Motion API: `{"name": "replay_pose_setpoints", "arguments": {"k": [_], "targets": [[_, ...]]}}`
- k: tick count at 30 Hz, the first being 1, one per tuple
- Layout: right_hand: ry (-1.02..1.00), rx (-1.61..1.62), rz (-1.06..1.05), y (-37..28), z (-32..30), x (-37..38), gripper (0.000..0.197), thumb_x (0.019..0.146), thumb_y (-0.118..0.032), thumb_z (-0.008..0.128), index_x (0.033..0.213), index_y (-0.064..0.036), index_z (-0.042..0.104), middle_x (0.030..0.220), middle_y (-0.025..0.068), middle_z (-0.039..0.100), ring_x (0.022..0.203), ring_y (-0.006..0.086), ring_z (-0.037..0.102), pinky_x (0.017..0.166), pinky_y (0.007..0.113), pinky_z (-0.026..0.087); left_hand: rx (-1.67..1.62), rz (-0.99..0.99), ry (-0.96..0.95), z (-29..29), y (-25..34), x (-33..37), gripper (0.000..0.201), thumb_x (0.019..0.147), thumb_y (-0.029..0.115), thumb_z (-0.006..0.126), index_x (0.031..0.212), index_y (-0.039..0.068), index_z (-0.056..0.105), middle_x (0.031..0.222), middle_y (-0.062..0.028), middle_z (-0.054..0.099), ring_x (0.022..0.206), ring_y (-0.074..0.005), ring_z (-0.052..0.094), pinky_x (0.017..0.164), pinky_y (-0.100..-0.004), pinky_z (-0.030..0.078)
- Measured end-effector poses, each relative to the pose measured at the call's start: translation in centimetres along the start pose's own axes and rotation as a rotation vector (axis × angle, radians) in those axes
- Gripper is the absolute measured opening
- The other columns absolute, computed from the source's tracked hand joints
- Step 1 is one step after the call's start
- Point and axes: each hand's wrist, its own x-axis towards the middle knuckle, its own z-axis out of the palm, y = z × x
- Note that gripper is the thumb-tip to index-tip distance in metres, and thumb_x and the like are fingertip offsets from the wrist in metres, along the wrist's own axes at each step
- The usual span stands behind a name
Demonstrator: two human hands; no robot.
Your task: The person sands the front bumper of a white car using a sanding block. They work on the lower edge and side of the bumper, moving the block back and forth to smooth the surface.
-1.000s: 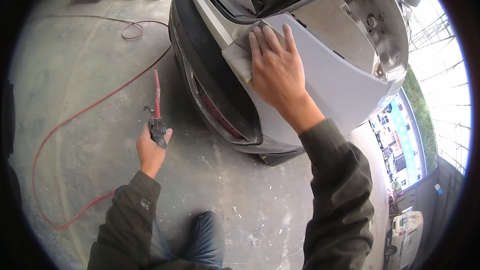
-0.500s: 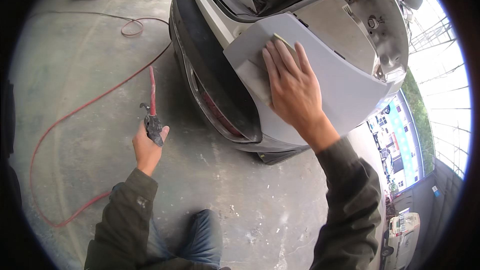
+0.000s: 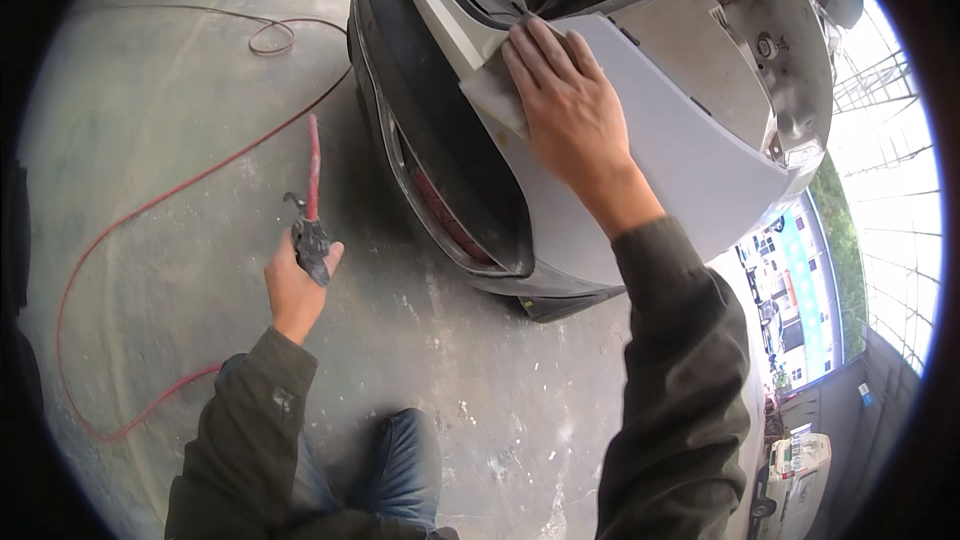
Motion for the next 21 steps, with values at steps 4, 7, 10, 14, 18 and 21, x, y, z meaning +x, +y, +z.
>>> {"name": "replay_pose_setpoints", "arguments": {"k": [4, 7, 10, 14, 18, 21], "targets": [[-0.093, 0.093, -0.086, -1.3, -1.9, -6.1, 0.065, 0.088, -0.014, 0.053, 0.152, -0.0035, 0.047, 0.161, 0.0098, 0.043, 0.154, 0.0237, 0.033, 0.127, 0.045, 0.022, -0.044, -0.031, 0.048, -1.9, 0.2, 0.8, 0.034, 0.086, 0.019, 0.083, 0.104, -0.001, 0.063, 0.085, -0.0109, 0.068, 0.074, -0.0259, 0.063, 0.076, -0.0371, 0.052], [-0.158, 0.129, -0.088, -1.6, -2.2, -10.5, 0.064, 0.089, -0.013, 0.051, 0.152, -0.0022, 0.047, 0.161, 0.0104, 0.043, 0.154, 0.0238, 0.032, 0.128, 0.045, 0.022, -0.061, -0.051, -0.009, -1.8, 1.2, 0.4, 0.034, 0.086, 0.02, 0.084, 0.104, -0.001, 0.063, 0.083, -0.0099, 0.067, 0.074, -0.0238, 0.062, 0.075, -0.0366, 0.052], [-0.164, 0.12, -0.083, -2.4, -2.6, -10.4, 0.063, 0.089, -0.015, 0.05, 0.151, 0.0, 0.048, 0.16, 0.0118, 0.044, 0.154, 0.0248, 0.032, 0.127, 0.046, 0.023, -0.063, -0.001, -0.019, -1.1, 1.0, 0.1, 0.034, 0.085, 0.021, 0.084, 0.102, 0.0, 0.063, 0.083, -0.0101, 0.068, 0.074, -0.0243, 0.063, 0.074, -0.0369, 0.052], [-0.157, 0.086, -0.121, -4.4, -1.6, -6.3, 0.061, 0.091, -0.019, 0.05, 0.148, 0.0035, 0.05, 0.157, 0.0148, 0.047, 0.152, 0.0263, 0.035, 0.126, 0.044, 0.024, -0.023, -0.015, -0.043, -0.5, 1.3, 0.0, 0.034, 0.085, 0.022, 0.084, 0.1, 0.0, 0.062, 0.084, -0.0106, 0.07, 0.075, -0.0253, 0.064, 0.075, -0.037, 0.052], [-0.129, 0.068, -0.124, -6.0, -0.4, -3.7, 0.062, 0.088, -0.02, 0.054, 0.145, 0.0041, 0.053, 0.156, 0.0146, 0.049, 0.151, 0.0253, 0.036, 0.127, 0.043, 0.023, -0.015, -0.003, -0.017, -0.6, 0.2, -0.1, 0.036, 0.086, 0.022, 0.084, 0.104, 0.0, 0.063, 0.085, -0.0104, 0.069, 0.075, -0.0247, 0.064, 0.075, -0.0367, 0.052], [-0.116, 0.12, -0.116, -6.1, -1.0, -4.8, 0.067, 0.082, -0.018, 0.06, 0.146, 0.0041, 0.052, 0.155, 0.0151, 0.049, 0.151, 0.0258, 0.036, 0.127, 0.044, 0.023, -0.037, -0.032, -0.012, -1.2, -0.3, 0.1, 0.037, 0.086, 0.022, 0.084, 0.108, 0.0, 0.064, 0.085, -0.0102, 0.069, 0.075, -0.0244, 0.063, 0.076, -0.0367, 0.052]]}}
